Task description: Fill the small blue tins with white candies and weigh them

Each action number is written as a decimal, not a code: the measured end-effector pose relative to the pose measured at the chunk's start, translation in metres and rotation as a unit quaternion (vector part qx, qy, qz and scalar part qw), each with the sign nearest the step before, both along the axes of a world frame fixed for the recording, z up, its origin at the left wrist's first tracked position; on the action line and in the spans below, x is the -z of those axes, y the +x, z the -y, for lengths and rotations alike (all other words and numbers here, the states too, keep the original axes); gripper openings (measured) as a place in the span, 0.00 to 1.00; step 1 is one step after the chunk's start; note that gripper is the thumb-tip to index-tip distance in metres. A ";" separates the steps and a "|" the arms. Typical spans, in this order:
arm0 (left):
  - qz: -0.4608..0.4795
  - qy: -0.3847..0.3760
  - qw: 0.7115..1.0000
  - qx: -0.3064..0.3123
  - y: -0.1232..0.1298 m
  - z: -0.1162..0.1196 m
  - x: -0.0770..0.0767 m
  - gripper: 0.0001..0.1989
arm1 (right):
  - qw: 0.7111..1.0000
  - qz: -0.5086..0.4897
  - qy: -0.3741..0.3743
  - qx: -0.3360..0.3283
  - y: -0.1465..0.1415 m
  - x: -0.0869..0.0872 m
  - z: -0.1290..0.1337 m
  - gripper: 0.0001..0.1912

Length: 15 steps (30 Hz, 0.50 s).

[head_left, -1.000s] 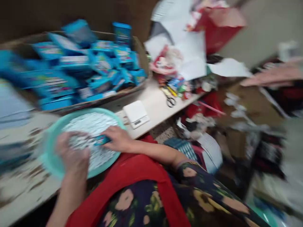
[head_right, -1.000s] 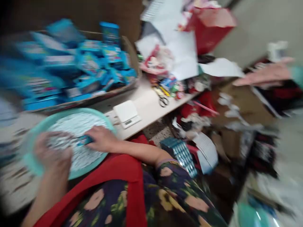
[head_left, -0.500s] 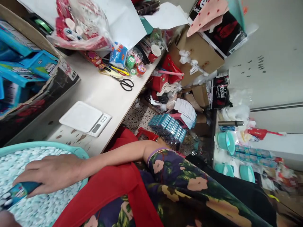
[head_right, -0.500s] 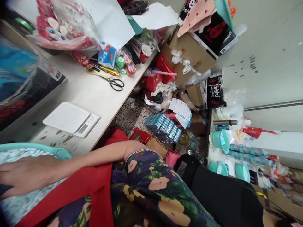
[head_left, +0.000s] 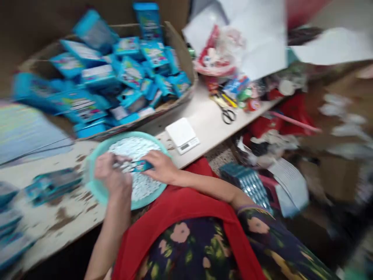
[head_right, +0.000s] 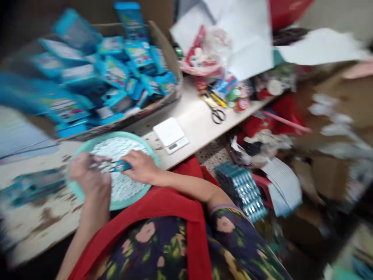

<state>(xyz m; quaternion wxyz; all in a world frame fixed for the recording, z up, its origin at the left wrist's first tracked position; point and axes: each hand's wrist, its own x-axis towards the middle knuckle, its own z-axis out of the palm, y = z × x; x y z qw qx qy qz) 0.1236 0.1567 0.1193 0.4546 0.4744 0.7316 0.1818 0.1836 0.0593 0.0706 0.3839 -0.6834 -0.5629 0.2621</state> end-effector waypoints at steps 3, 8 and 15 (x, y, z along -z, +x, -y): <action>0.253 0.131 0.956 -0.065 -0.027 -0.005 0.005 0.14 | 0.997 -0.064 0.034 0.028 0.006 -0.001 0.001 0.14; 0.444 0.121 0.885 -0.067 -0.037 0.003 0.018 0.11 | 0.996 -0.080 0.033 -0.009 0.006 -0.006 -0.007 0.16; 0.452 0.119 0.881 -0.069 -0.058 -0.013 0.018 0.11 | 0.994 -0.100 0.026 -0.019 0.012 -0.011 0.000 0.16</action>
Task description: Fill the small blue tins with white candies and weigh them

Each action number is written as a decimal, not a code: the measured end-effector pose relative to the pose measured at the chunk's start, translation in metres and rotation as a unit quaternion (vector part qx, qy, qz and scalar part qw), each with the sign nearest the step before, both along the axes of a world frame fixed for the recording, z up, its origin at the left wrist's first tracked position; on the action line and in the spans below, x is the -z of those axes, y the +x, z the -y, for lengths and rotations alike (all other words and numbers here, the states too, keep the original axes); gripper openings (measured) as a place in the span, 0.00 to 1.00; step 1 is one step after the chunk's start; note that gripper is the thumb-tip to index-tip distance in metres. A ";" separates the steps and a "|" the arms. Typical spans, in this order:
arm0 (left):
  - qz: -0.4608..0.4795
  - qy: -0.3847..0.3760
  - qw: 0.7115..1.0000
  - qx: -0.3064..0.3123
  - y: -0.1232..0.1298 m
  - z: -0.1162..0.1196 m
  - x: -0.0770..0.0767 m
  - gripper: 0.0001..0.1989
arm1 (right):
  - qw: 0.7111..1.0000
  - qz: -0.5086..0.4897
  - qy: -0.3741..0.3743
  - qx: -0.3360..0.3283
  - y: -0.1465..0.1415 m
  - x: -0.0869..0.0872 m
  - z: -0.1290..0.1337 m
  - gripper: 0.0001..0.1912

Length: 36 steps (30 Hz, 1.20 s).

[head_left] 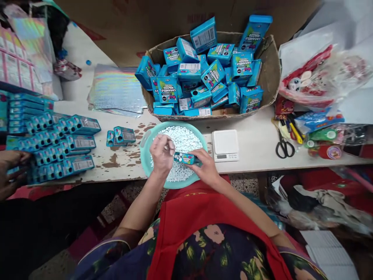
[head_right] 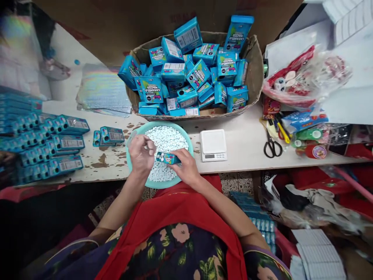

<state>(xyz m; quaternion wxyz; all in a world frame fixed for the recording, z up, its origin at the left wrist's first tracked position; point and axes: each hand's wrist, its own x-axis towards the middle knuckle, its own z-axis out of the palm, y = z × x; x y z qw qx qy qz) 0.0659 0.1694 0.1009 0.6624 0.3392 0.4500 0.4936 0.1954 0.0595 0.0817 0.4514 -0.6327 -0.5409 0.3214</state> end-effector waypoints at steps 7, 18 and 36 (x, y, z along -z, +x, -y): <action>-0.369 0.180 0.906 0.101 -0.015 -0.024 0.080 0.10 | 0.999 -0.027 -0.006 0.027 0.015 0.001 0.012 0.17; -0.473 0.202 0.846 0.144 -0.008 0.018 0.109 0.11 | 0.996 -0.054 -0.049 0.047 0.026 0.009 0.030 0.18; 0.007 -0.008 0.995 -0.095 0.011 0.027 0.006 0.12 | 0.997 0.050 -0.011 -0.055 0.009 -0.006 -0.002 0.13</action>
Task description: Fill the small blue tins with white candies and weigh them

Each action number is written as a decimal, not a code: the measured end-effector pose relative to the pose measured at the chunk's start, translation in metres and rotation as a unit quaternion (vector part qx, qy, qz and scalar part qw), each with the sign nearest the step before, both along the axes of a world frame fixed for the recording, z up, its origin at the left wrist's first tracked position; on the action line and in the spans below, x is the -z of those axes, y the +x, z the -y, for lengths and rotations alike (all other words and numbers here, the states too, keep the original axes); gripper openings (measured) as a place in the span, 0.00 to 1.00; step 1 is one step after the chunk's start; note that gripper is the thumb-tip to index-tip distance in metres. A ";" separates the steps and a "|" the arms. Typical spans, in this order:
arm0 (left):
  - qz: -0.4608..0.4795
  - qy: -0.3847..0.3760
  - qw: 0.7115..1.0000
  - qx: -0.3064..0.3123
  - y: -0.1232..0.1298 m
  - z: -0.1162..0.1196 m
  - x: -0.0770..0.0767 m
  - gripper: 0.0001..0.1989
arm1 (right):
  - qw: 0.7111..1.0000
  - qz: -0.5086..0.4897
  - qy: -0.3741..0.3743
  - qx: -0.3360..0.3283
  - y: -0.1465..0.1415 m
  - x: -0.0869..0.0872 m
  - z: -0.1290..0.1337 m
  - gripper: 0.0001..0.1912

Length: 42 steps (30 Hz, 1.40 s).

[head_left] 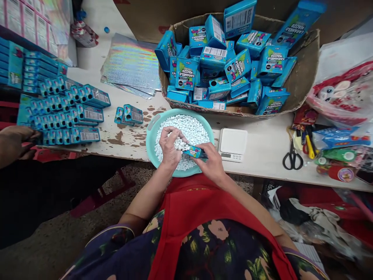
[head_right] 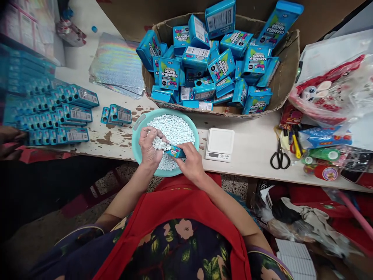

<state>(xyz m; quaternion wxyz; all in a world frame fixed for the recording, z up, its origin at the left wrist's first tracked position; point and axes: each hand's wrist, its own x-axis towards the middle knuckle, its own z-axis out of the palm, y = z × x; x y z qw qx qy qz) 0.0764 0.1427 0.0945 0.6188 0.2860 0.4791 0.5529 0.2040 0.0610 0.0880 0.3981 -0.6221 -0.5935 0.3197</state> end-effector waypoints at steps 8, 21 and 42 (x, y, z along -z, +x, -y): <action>-0.029 0.022 0.999 0.012 0.003 0.000 -0.007 0.14 | 1.000 -0.028 -0.012 -0.002 0.004 -0.003 -0.002 0.13; -0.025 0.029 0.999 0.008 0.012 0.001 -0.010 0.13 | 0.999 -0.050 -0.004 0.017 0.009 -0.002 0.000 0.12; 0.006 0.002 1.000 0.016 0.009 0.003 -0.027 0.18 | 0.995 -0.080 0.008 0.065 0.004 0.001 0.007 0.16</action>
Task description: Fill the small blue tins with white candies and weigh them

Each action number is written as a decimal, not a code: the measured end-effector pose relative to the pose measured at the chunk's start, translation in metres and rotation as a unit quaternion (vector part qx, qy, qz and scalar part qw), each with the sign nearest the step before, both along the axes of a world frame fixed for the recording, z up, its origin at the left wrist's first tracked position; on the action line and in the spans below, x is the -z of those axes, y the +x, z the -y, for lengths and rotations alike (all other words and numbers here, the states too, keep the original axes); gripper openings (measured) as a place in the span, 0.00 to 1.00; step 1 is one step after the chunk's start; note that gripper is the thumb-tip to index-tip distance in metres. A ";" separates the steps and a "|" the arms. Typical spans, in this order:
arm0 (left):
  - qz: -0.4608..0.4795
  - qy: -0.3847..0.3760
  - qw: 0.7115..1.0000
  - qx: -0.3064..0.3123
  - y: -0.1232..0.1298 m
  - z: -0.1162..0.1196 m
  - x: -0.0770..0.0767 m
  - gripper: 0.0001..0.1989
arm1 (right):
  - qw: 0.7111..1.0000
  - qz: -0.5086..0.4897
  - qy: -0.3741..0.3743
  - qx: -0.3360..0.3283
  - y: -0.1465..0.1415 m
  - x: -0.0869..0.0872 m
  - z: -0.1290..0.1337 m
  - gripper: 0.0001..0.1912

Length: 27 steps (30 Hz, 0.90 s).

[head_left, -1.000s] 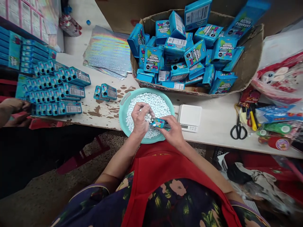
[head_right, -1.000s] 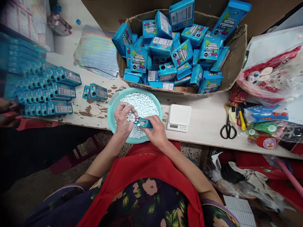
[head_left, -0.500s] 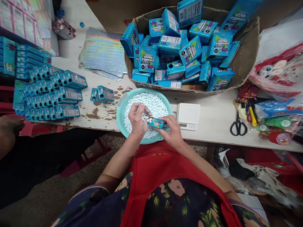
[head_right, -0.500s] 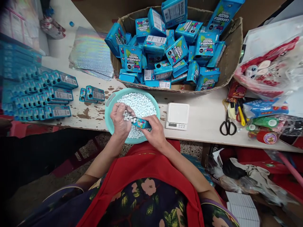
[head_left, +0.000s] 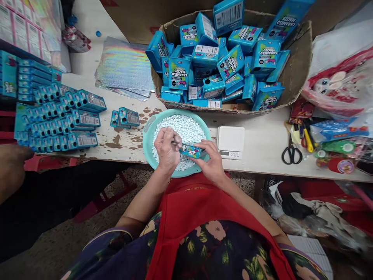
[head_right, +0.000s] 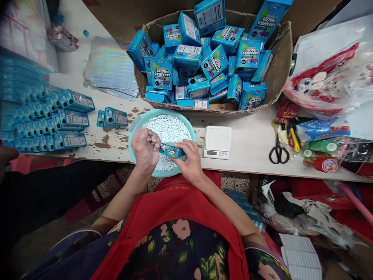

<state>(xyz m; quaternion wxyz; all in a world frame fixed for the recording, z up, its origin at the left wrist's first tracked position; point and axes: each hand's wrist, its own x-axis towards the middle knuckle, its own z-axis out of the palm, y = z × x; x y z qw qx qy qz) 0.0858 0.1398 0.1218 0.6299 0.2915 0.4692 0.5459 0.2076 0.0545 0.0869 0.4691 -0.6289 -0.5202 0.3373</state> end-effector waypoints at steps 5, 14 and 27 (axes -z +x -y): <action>0.040 -0.046 0.998 0.001 -0.005 -0.003 0.003 0.17 | 0.997 -0.063 -0.047 0.015 -0.002 0.013 0.000 0.15; -0.021 0.040 0.999 0.002 -0.005 0.011 0.008 0.16 | 0.996 -0.075 -0.052 0.013 -0.004 0.021 0.003 0.16; -0.213 0.021 0.976 0.027 -0.023 -0.002 0.033 0.12 | 0.986 -0.152 -0.062 0.006 0.006 0.022 0.005 0.18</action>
